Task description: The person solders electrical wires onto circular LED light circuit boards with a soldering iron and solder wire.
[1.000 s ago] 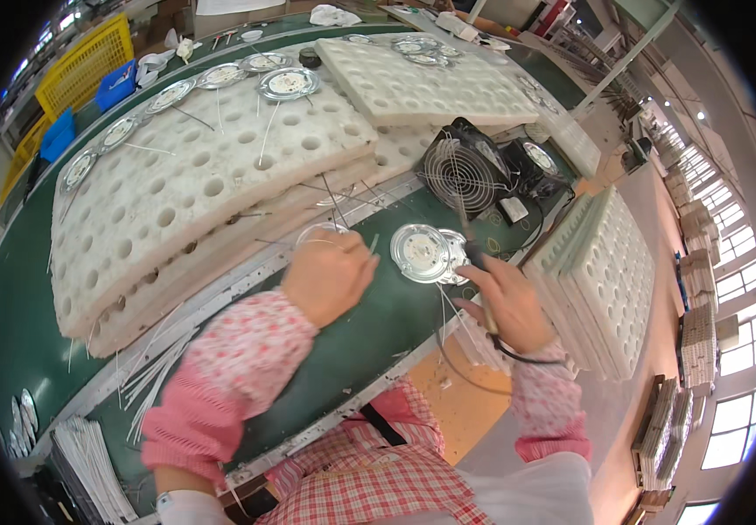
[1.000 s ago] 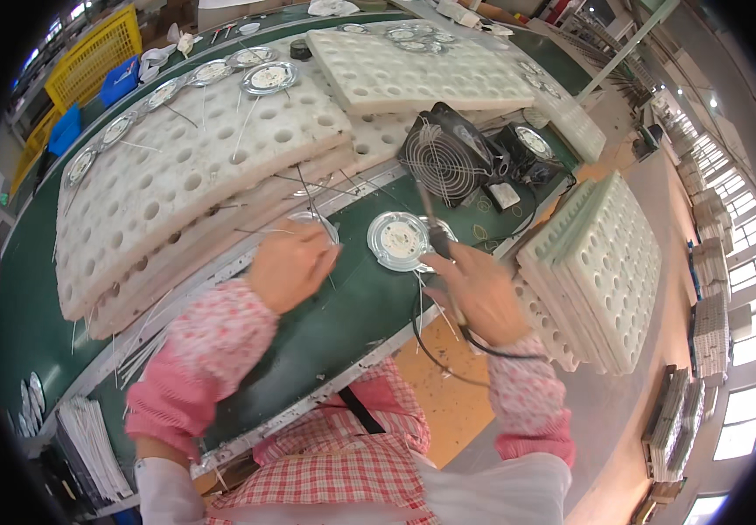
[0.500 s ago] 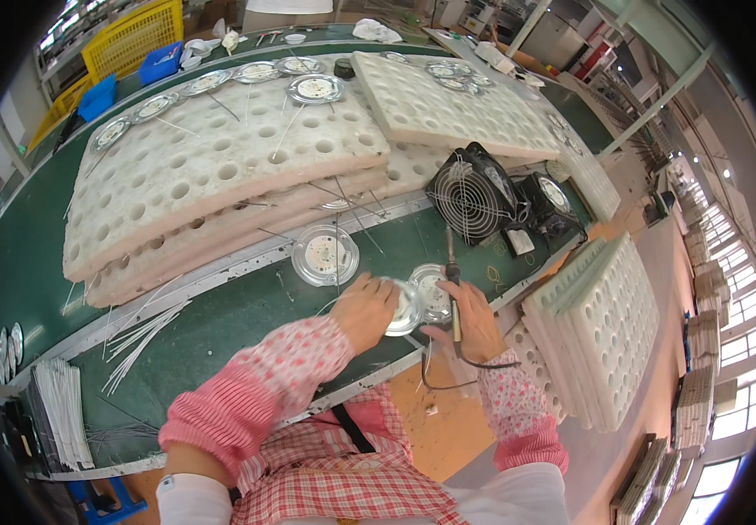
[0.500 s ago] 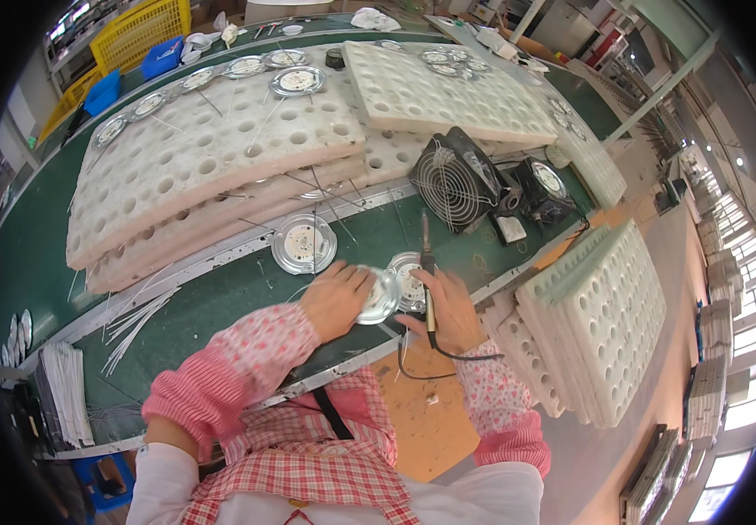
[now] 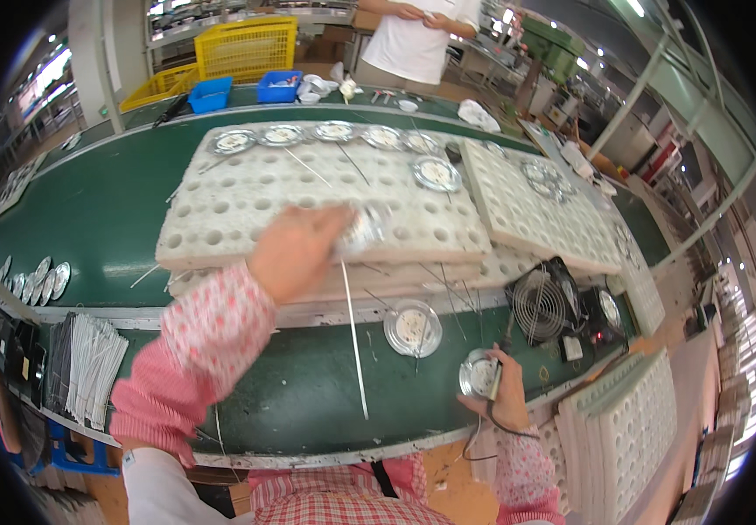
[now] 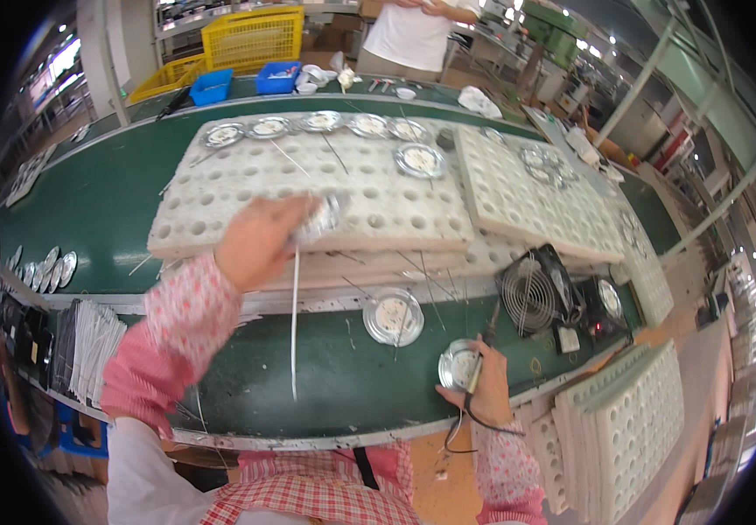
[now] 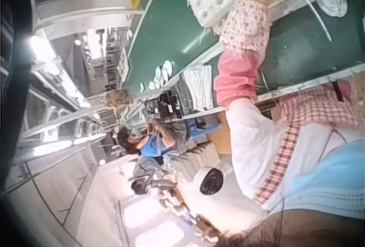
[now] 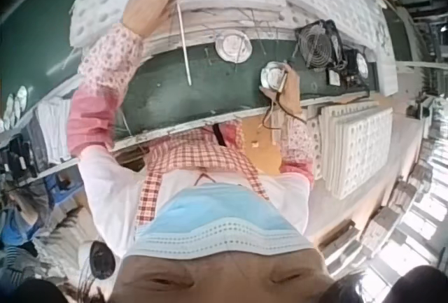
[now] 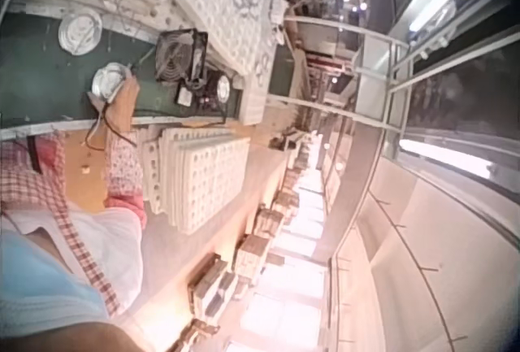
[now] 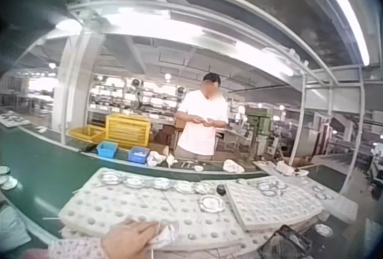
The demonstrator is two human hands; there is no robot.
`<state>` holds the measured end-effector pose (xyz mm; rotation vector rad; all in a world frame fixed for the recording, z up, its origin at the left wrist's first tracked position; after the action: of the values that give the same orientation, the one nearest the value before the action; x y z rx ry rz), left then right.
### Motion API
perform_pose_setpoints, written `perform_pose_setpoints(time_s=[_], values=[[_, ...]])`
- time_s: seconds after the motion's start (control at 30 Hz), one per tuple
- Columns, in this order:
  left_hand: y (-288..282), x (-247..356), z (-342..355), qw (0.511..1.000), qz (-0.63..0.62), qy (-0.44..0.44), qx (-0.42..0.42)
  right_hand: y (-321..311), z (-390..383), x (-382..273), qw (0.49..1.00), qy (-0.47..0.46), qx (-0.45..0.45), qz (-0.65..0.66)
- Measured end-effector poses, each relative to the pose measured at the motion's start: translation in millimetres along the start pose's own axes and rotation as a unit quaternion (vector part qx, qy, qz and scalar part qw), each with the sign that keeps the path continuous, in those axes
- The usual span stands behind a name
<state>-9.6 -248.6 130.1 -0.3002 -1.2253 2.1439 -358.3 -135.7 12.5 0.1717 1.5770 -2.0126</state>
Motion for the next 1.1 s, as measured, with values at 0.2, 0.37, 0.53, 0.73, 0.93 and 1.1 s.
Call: perform_pose_setpoints(time_s=[0.2,0.37,0.53,0.73,0.93,1.1], values=[[-3,-119,63,0.981,0.164,-0.098,-0.025,-63,110,-77,0.988,-0.073,0.083,0.111],[57,-149,100,0.948,0.221,-0.171,-0.151,-25,275,-109,0.977,-0.164,0.129,0.042],[86,-163,80,0.943,0.004,-0.26,-0.208,47,369,-102,0.987,-0.09,0.114,0.062],[89,-147,85,0.957,0.058,-0.256,-0.126,55,369,-85,0.984,-0.127,0.123,0.035],[44,-14,69,0.996,-0.027,0.01,0.08,-97,236,-134,0.962,-0.2,0.138,-0.127],[139,114,5,0.981,-0.141,0.073,-0.108,-182,101,-137,0.959,-0.052,0.114,-0.254]])
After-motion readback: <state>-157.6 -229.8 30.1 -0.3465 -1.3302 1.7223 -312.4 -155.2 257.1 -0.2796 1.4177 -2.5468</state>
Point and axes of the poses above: each hand's wrist, its own z-axis towards the middle knuckle, its own y-axis out of the palm, x = y × z, the point moved 8 cm from there along z, towards the middle knuckle
